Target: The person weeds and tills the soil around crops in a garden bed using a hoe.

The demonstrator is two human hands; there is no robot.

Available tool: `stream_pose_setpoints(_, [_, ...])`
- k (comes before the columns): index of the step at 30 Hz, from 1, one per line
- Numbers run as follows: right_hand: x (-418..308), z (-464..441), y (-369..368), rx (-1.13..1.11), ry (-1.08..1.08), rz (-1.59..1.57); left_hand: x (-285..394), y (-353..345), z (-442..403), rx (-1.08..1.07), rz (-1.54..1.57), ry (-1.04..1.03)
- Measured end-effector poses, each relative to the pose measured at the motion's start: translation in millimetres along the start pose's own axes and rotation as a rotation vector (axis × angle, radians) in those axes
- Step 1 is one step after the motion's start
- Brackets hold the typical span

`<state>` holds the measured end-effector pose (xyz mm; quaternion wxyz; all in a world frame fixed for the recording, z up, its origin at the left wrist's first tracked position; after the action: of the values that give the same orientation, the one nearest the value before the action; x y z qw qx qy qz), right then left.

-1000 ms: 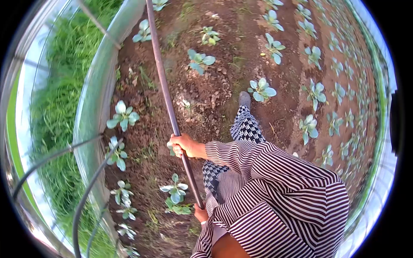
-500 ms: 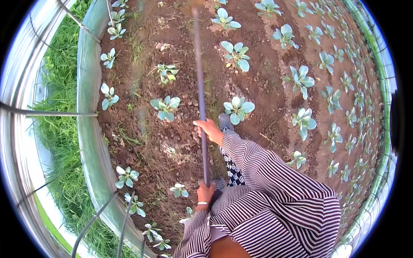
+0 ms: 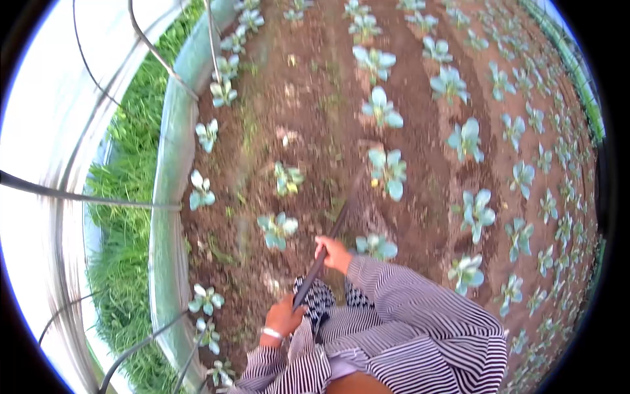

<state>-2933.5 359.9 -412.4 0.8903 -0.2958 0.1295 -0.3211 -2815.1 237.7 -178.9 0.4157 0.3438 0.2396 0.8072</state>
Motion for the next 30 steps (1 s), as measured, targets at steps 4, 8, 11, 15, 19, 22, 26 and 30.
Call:
stream_pose_setpoints(4, [-23, -18, -38, 0.071, -0.007, -0.036, 15, 57, -21, 0.203, 0.171, 0.092])
stream_pose_setpoints(8, [-45, -60, -66, 0.068, 0.002, -0.071, 23, 117, -47, 0.154, 0.212, 0.088])
stream_pose_setpoints(11, [-75, -71, -101, 0.082, 0.068, -0.11, 25, 161, -79, 0.106, 0.167, 0.004])
stream_pose_setpoints(15, [-121, -105, -115, 0.112, 0.099, -0.169, 68, 229, -92, 0.133, 0.001, -0.342])
stream_pose_setpoints(19, [-147, -129, -122, 0.16, 0.172, -0.125, 69, 250, -128, 0.02, -0.088, -0.322])
stream_pose_setpoints(22, [-157, -138, -125, 0.017, 0.152, -0.092, 78, 267, -137, 0.06, -0.127, -0.349])
stream_pose_setpoints(26, [-165, -146, -126, 0.187, 0.033, -0.126, 71, 260, -145, 0.051, -0.189, -0.375])
stream_pose_setpoints(30, [-164, -207, -101, -0.59, 0.753, 1.763, 78, 293, -104, 0.173, -0.214, -0.209])
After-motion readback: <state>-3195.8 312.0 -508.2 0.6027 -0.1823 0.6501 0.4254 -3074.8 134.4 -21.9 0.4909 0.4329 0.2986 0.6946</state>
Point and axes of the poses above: each hand's wrist, its own z-axis away from the middle knuckle, its own y-axis out of the back of the hand, x = y × z, the point moved 3 cm from there along -z, towards the middle knuckle, and after that the axes turned 4 degrees about -z, right-handed, at the moved point
